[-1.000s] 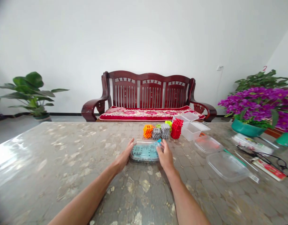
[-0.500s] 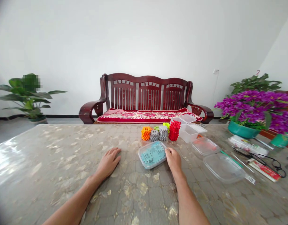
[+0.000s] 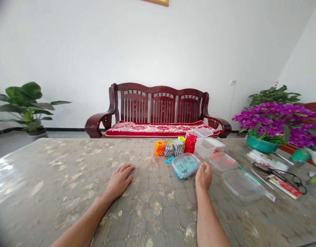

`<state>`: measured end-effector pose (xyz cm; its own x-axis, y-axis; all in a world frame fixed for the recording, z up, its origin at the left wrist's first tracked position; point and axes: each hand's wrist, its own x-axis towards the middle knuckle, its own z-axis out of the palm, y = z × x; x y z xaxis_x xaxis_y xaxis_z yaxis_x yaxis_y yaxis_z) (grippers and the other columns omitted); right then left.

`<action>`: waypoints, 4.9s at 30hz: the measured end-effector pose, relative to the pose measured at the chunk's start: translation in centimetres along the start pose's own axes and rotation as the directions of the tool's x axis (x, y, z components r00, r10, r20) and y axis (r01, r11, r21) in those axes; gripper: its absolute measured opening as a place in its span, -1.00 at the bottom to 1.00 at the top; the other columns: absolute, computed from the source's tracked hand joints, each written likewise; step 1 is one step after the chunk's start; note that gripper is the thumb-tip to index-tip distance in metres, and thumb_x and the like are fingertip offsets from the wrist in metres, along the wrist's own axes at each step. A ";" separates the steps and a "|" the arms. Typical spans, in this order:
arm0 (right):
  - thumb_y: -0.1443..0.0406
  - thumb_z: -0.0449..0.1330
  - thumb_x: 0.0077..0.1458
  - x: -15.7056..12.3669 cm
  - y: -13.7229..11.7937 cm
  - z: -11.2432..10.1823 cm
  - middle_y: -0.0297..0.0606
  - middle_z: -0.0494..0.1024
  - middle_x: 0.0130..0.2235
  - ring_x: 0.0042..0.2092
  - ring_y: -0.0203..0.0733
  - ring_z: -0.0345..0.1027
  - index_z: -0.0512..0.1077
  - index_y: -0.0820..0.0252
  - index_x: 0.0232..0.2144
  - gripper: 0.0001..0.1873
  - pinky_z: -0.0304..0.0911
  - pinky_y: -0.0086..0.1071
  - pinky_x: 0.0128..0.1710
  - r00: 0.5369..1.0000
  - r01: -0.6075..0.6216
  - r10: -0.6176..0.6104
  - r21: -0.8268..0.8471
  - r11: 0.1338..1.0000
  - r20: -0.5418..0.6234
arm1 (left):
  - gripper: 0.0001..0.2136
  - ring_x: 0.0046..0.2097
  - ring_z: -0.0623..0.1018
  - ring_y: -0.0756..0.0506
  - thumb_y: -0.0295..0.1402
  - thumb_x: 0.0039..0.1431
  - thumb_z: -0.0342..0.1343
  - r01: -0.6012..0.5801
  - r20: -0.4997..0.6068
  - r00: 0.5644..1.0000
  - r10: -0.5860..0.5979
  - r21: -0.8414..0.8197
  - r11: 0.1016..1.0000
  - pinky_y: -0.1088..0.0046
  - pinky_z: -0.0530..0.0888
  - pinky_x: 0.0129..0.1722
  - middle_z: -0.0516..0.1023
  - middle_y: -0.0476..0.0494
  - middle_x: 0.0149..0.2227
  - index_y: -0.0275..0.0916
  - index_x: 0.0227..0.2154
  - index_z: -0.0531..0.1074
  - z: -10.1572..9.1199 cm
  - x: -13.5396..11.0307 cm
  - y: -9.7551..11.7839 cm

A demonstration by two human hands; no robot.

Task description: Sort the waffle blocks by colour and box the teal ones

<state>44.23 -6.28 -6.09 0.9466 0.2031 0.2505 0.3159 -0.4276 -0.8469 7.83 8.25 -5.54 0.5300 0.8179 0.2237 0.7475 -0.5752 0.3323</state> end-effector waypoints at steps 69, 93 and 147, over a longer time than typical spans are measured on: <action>-0.29 0.02 0.02 -10.3 -5.5 3.1 -0.33 0.49 -0.63 -0.59 -0.29 0.31 0.37 0.14 -0.56 -0.35 0.15 -0.45 -0.54 0.480 0.074 -0.231 0.223 0.972 0.847 | -0.22 0.36 0.22 -0.41 0.16 -0.11 0.29 -0.225 -0.163 0.971 0.176 -0.364 0.904 -0.06 0.28 0.27 0.11 -0.42 0.38 -0.16 0.15 0.40 0.6 1.3 -0.2; -0.15 0.17 -0.21 -12.1 -8.3 1.7 -0.46 0.17 -0.82 -0.72 -0.41 -0.09 0.25 0.09 -0.73 -0.51 -0.17 -0.46 -0.66 0.586 -0.158 -0.105 0.241 0.958 0.803 | -0.31 0.34 0.20 -0.45 0.03 -0.12 0.35 -0.286 0.054 0.957 0.284 0.021 0.958 -0.18 0.24 0.22 0.21 -0.29 0.36 0.03 0.13 0.40 -2.7 1.4 5.0; 0.29 0.04 0.35 -13.2 -7.9 2.2 -0.30 0.54 -0.34 -0.25 -0.20 0.43 0.44 0.07 -0.26 -0.82 0.33 -0.16 0.13 0.174 0.837 -0.972 0.496 0.230 0.158 | -0.44 0.35 0.27 -0.31 0.17 0.13 0.09 -0.467 0.090 0.876 0.473 -0.085 0.880 0.04 0.18 0.33 0.36 -0.23 0.30 -0.12 0.04 0.45 -3.4 2.4 3.8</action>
<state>29.15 -3.67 -3.73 -0.1525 0.5900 0.7929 0.8329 0.5086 -0.2182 10.58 8.09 -0.64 0.8542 0.4438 0.2708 0.3767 -0.8873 0.2660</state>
